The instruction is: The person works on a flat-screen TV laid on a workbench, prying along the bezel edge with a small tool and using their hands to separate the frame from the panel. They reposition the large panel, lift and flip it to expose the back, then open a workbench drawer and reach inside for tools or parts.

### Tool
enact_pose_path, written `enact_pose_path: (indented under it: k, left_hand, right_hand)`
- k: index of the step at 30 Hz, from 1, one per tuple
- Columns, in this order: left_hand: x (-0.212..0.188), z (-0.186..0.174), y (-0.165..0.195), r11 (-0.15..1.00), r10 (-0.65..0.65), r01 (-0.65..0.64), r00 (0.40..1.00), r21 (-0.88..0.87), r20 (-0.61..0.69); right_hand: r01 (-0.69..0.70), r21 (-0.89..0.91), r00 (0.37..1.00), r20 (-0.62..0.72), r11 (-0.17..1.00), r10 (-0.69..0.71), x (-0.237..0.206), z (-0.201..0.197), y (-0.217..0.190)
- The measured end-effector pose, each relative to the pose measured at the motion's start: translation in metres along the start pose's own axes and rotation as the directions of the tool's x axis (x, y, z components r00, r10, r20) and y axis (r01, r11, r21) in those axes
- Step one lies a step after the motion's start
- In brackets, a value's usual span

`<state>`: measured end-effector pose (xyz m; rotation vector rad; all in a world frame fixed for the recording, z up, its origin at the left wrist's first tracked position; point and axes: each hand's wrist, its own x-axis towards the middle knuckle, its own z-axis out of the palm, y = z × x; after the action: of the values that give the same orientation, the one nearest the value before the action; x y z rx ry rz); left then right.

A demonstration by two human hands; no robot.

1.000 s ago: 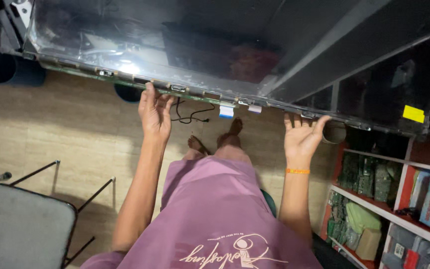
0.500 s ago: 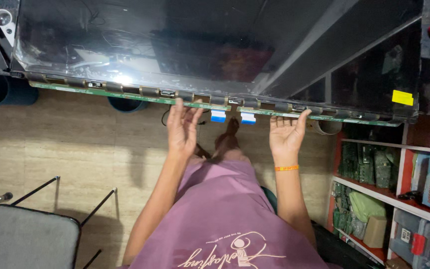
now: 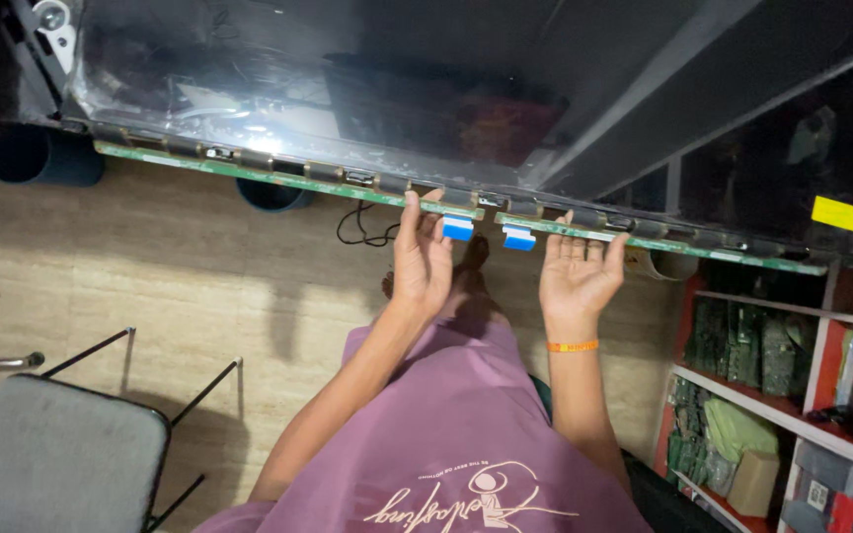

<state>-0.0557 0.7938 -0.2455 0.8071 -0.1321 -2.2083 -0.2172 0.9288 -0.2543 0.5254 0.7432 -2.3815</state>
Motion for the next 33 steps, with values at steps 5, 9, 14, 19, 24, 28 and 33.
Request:
enact_pose_path:
  k: [5,9,14,19,24,28,33]
  left_hand:
    - [-0.006,0.013,0.002,0.998,-0.004,0.004,1.0,-0.056,-0.01]
    - [-0.01,0.021,0.007,0.996,-0.044,0.041,0.999,-0.074,-0.028]
    - [-0.017,0.033,0.005,0.999,-0.016,0.014,0.999,-0.05,-0.043]
    - [-0.026,0.044,0.002,0.994,-0.002,-0.004,0.999,-0.109,-0.05]
    - [-0.034,0.053,0.001,0.991,-0.048,0.05,0.999,-0.127,0.011]
    - [-0.035,0.061,0.0,0.992,-0.072,0.068,0.997,-0.11,-0.035]
    - [-0.036,0.067,-0.004,0.984,-0.094,0.084,0.994,-0.156,-0.059]
  right_hand:
    - [-0.017,0.046,1.0,0.01,0.999,0.016,-0.005,0.008,0.0]
    - [-0.017,0.047,1.0,0.007,0.999,0.017,-0.012,0.013,0.001]
    - [-0.017,0.03,1.0,0.005,0.999,0.016,-0.02,0.016,0.001]
    - [-0.028,0.049,1.0,0.002,0.998,0.028,-0.019,0.017,0.0]
    - [-0.055,0.062,0.998,-0.013,0.997,0.056,-0.014,0.009,-0.007]
    - [-0.064,0.031,0.998,0.015,0.997,0.063,-0.007,0.0,-0.013]
    - [-0.073,0.042,0.997,0.009,0.996,0.072,0.002,-0.006,-0.018]
